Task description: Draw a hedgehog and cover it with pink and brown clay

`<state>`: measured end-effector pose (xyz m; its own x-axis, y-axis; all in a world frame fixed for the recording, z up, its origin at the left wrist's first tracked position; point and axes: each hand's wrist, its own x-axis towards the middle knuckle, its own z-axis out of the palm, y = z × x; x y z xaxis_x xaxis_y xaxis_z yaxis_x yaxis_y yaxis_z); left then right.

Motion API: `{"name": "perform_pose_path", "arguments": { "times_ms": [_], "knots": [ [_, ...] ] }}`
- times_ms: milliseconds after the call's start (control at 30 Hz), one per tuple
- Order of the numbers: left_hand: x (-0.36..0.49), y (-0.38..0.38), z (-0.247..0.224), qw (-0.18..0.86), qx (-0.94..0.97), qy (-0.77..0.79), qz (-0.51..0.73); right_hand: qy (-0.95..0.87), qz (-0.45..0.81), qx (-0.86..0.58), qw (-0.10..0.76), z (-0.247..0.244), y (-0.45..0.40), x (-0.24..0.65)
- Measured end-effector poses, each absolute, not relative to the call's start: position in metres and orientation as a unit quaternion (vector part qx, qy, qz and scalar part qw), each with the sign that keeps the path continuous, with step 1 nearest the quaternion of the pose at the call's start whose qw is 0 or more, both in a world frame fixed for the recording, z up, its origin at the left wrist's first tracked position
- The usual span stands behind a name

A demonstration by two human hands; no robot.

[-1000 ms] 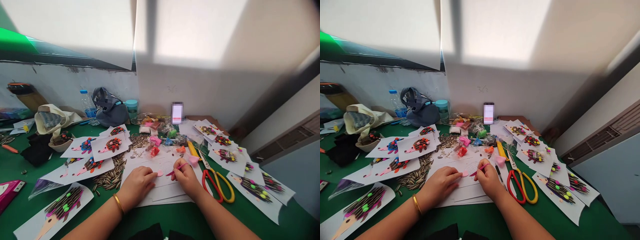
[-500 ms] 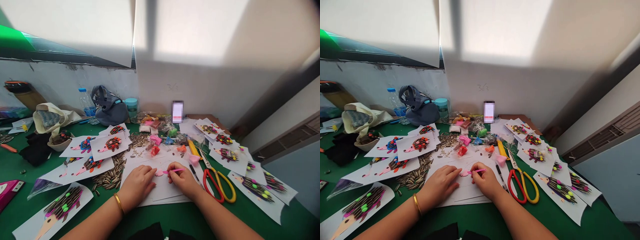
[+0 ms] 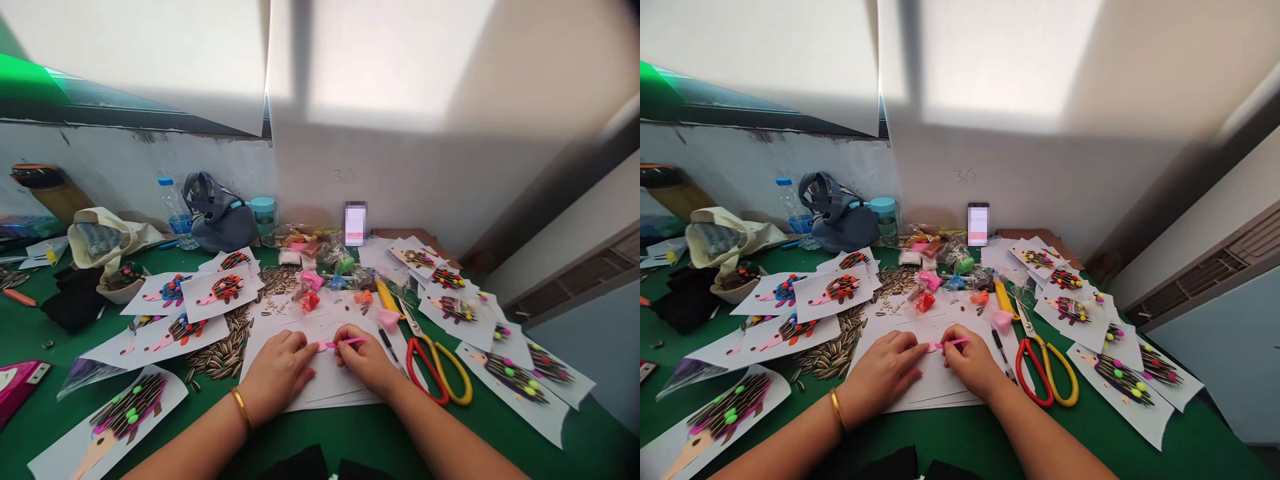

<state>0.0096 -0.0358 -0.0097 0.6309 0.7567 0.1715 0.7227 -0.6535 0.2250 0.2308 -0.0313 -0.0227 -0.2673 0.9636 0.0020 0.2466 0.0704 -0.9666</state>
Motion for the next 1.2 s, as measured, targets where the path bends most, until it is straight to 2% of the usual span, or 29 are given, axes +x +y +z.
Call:
{"name": "perform_pose_path", "arguments": {
  "times_ms": [367, 700, 1200],
  "knots": [
    [0.0144, -0.0364, -0.0091, 0.052, 0.902, 0.417, 0.097, -0.634, 0.489, -0.474, 0.366, -0.0234, -0.0317, 0.2297],
    [0.0095, -0.0344, -0.0125, 0.092, 0.89, 0.432, 0.114, -0.637, 0.486, -0.481, 0.357, -0.024, -0.0304, 0.2308],
    [0.012, -0.0364, -0.0092, 0.058, 0.901, 0.418, 0.101, -0.633, 0.49, -0.479, 0.36, -0.0254, -0.0296, 0.2302]
  ]
}}
